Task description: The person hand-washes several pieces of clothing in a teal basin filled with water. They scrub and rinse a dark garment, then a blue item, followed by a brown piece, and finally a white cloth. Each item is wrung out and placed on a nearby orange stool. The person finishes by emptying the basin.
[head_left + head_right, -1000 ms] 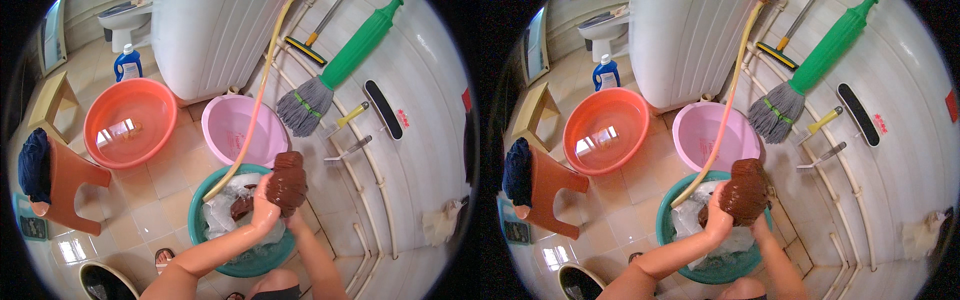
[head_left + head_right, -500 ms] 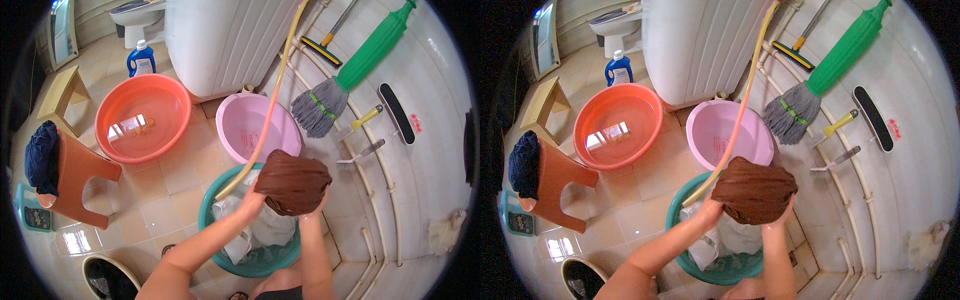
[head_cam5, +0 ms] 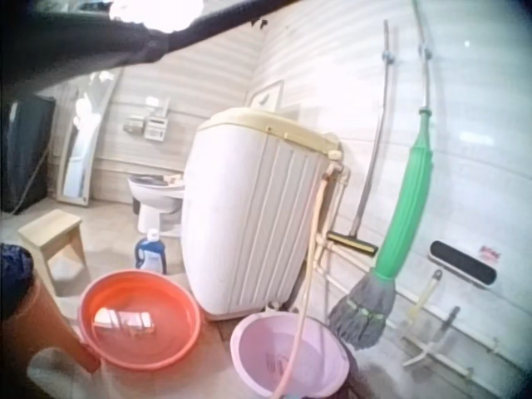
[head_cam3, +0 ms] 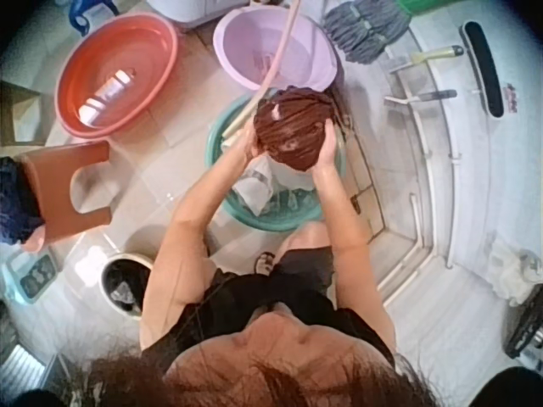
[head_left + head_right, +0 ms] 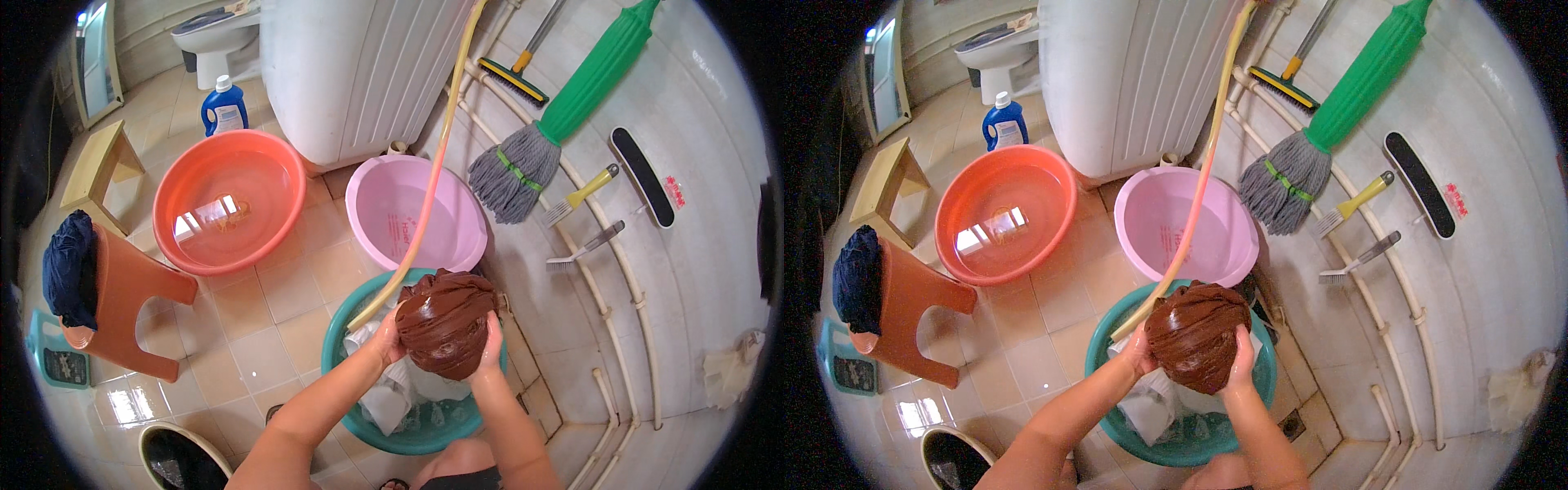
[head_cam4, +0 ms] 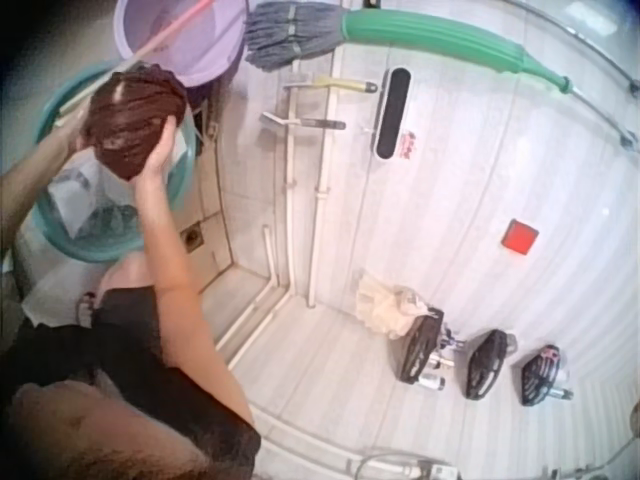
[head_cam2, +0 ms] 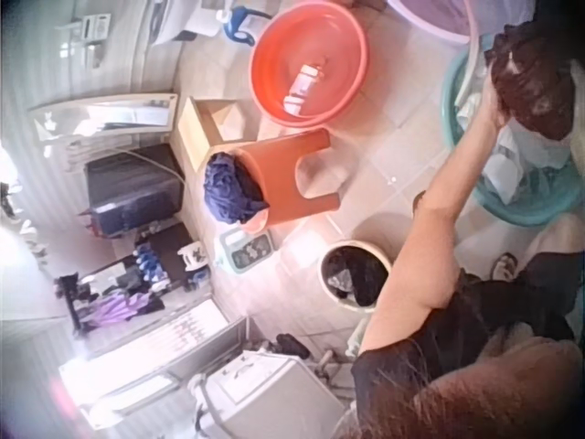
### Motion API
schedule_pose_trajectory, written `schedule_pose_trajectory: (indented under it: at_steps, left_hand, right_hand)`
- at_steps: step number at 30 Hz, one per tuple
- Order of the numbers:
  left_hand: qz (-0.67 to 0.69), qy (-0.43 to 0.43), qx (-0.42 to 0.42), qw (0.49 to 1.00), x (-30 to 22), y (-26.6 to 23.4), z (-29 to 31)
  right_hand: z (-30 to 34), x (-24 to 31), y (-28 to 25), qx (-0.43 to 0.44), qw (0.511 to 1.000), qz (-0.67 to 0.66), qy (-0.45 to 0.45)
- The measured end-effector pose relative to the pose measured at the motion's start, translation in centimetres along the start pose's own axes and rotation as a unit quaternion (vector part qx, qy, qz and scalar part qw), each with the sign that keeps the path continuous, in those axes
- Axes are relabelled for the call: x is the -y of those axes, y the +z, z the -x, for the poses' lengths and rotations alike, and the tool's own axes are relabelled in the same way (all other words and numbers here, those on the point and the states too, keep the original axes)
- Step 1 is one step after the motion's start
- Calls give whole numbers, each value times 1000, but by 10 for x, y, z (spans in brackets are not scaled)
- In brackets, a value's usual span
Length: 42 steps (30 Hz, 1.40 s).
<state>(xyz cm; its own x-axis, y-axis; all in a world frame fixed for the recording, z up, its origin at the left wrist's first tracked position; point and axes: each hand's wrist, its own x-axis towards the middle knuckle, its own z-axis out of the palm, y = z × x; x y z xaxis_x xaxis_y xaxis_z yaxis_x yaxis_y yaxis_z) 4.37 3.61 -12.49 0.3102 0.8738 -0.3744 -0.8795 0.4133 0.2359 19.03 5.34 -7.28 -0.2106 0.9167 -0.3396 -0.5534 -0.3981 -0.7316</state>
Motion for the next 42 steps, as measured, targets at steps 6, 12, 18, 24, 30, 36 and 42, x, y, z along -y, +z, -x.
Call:
schedule_pose_trajectory:
  at_steps: [6, 12, 18, 24, 30, 36, 42]
  left_hand:
    - [-114, 181, -10, 977, -11, 8, 11]
    - [-459, 315, 93, 825, -24, 28, 27]
    - [-606, 274, 153, 731, -28, 47, 50]
    - [-616, 218, 175, 736, -24, 47, 56]
    - [-410, 152, 9, 899, -35, 27, 62]
    - [-110, 293, -120, 942, -77, 22, 89]
    - [-83, 417, -154, 892, -160, 42, 157]
  right_hand:
    - [-16, -31, -17, -75, 994, -12, 78]
    - [-28, -40, -10, 148, 984, 57, 77]
    - [-23, -34, -13, 252, 949, 55, 180]
    - [9, -23, -2, 295, 920, 241, 88]
    - [-3, -47, -29, 69, 975, 27, 210]
    - [-16, -52, -18, 193, 959, 190, 80]
    - [-5, -49, 36, 247, 950, 119, 147]
